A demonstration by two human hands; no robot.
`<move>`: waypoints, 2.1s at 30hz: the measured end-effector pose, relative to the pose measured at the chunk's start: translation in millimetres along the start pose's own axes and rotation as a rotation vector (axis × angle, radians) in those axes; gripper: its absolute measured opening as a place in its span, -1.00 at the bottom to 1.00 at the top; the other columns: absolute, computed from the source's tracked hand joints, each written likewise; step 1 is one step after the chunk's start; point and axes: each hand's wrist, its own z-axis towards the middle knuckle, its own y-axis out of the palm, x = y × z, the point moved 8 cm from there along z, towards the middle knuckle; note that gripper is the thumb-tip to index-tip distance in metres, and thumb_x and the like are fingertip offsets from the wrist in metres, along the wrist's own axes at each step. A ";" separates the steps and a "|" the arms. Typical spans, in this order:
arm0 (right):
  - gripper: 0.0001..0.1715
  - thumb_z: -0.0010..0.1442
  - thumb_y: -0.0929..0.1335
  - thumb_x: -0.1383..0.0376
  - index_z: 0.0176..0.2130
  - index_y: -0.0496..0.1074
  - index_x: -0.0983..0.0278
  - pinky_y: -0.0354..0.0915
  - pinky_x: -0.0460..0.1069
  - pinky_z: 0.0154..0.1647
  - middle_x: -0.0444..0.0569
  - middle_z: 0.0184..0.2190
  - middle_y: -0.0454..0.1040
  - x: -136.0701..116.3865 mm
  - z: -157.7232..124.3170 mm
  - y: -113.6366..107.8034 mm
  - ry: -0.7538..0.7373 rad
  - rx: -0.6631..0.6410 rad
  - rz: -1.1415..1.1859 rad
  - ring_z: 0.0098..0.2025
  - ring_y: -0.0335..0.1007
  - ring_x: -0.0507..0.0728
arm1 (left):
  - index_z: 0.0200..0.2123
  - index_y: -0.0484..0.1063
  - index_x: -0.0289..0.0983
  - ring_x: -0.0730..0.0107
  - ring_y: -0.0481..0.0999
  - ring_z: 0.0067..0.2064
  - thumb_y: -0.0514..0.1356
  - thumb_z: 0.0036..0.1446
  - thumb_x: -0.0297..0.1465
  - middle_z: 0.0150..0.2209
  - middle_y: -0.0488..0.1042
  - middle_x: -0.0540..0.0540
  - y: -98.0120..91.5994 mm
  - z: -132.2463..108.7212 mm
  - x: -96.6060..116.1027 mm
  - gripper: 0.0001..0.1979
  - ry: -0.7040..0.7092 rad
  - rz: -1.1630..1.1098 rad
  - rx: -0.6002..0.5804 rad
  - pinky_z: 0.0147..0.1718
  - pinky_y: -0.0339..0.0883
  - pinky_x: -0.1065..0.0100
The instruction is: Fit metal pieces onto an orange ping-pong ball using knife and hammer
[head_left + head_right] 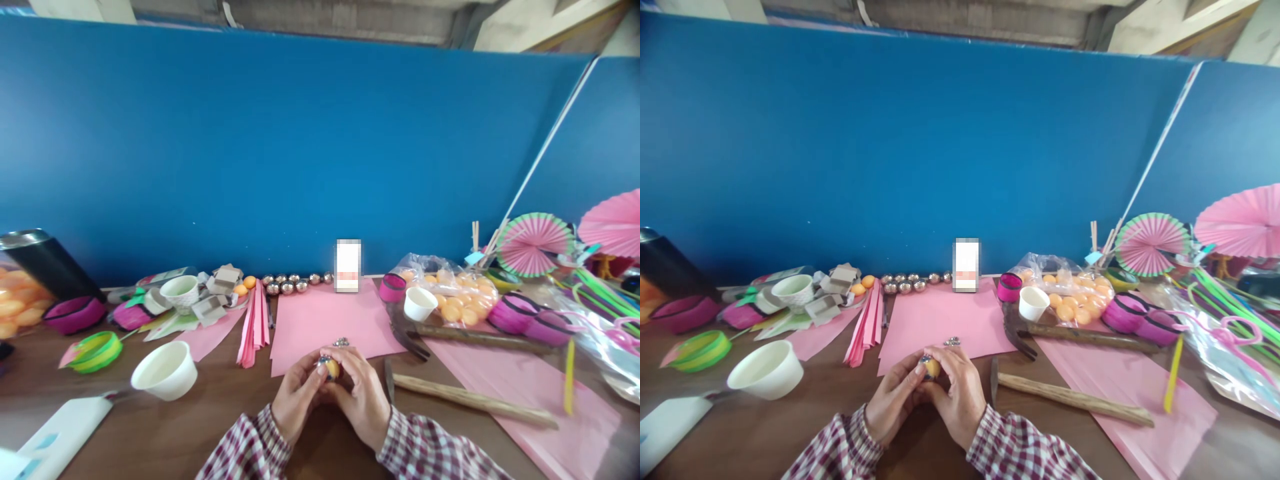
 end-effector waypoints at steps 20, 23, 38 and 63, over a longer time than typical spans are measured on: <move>-0.36 -0.14 0.33 0.53 -0.04 0.27 0.18 0.09 0.12 0.06 -0.04 -0.08 0.33 0.8 0.5 2.0 -0.021 0.017 -0.137 -0.01 0.18 0.15 | -0.18 0.36 -0.27 0.31 0.42 -0.30 0.12 0.01 -0.31 -0.32 0.43 -0.12 0.1 2.8 -3.0 -0.72 0.012 0.045 -0.009 -0.31 0.29 0.28; -0.37 -0.12 0.33 0.54 -0.03 0.26 0.18 0.06 0.13 0.08 -0.05 -0.09 0.35 1.0 0.2 4.3 -0.034 -0.004 -0.135 -0.01 0.18 0.14 | -0.22 0.36 -0.29 0.36 0.42 -0.33 0.08 0.04 -0.32 -0.36 0.42 -0.10 1.5 3.0 -2.4 -0.76 0.015 0.044 -0.019 -0.35 0.29 0.33; -0.48 -0.07 0.31 0.54 -0.10 0.30 0.19 0.15 0.10 0.00 -0.06 -0.16 0.38 -2.4 1.1 2.3 -0.039 -0.012 -0.088 -0.07 0.21 0.13 | -0.13 0.32 -0.29 0.26 0.39 -0.22 0.11 -0.01 -0.25 -0.24 0.41 -0.16 -4.3 2.8 -1.9 -0.64 0.068 0.219 -0.002 -0.31 0.31 0.31; -0.41 -0.07 0.27 0.53 -0.01 0.23 0.23 0.13 0.16 0.03 0.00 -0.09 0.35 -14.8 -2.4 9.8 -0.190 -0.067 -0.190 0.00 0.17 0.16 | -0.05 0.26 -0.27 0.19 0.23 0.06 0.02 0.05 -0.22 -0.02 0.35 -0.14 -9.5 -2.9 8.0 -0.59 0.202 0.566 0.096 0.04 0.11 0.18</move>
